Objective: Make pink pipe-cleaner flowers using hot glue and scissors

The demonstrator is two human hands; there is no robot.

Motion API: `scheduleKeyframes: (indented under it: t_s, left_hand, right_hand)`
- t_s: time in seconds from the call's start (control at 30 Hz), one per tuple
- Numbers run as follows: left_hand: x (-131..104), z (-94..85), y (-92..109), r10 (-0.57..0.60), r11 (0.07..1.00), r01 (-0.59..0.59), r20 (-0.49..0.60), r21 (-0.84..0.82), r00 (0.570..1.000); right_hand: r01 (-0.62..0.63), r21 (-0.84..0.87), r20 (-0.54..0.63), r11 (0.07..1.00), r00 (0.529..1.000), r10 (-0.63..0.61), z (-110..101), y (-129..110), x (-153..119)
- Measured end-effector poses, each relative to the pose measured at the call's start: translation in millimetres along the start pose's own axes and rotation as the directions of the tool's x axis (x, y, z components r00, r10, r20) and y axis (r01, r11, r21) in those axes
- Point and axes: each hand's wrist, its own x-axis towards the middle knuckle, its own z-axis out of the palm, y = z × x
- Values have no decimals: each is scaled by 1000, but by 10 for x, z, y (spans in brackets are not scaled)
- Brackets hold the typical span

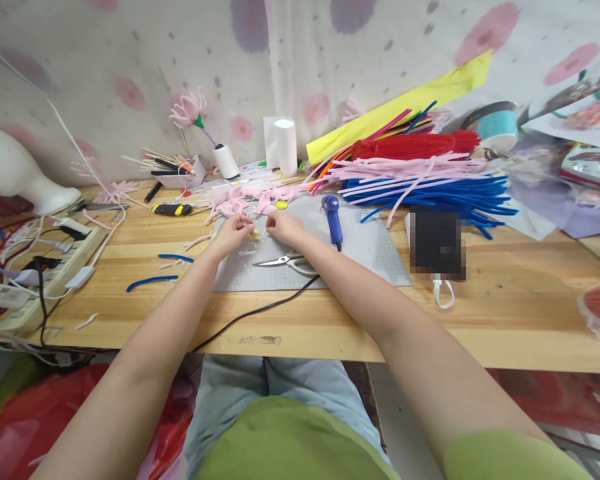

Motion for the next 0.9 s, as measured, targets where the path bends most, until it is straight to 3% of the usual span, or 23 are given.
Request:
scheduleKeyframes:
  t_s: [0.13,0.23,0.3,0.5,0.7,0.9]
  left_hand:
    - [-32,-6,1,93,955,-115,91,274,991]
    - [-59,6,32,74,892,-151,190,427,979]
    - [-70,27,56,52,863,-144,199,484,979]
    - [-78,99,109,31,827,-129,185,548,982]
    - [-54,129,77,47,813,-136,170,567,984]
    - [-49,146,54,34,785,-126,161,607,986]
  right_hand:
    - [-11,-125,-42,992,999,6,-65,-39,-21]
    - [-55,-175,-98,983,994,38,-115,-11,-20]
    - [-74,-191,-114,979,992,53,-134,18,-15]
    - [-73,-204,-110,976,993,51,-129,94,0]
    - [85,-150,-184,985,976,-113,-123,78,-29]
    - [75,-41,-9,996,997,-75,-58,-36,-25]
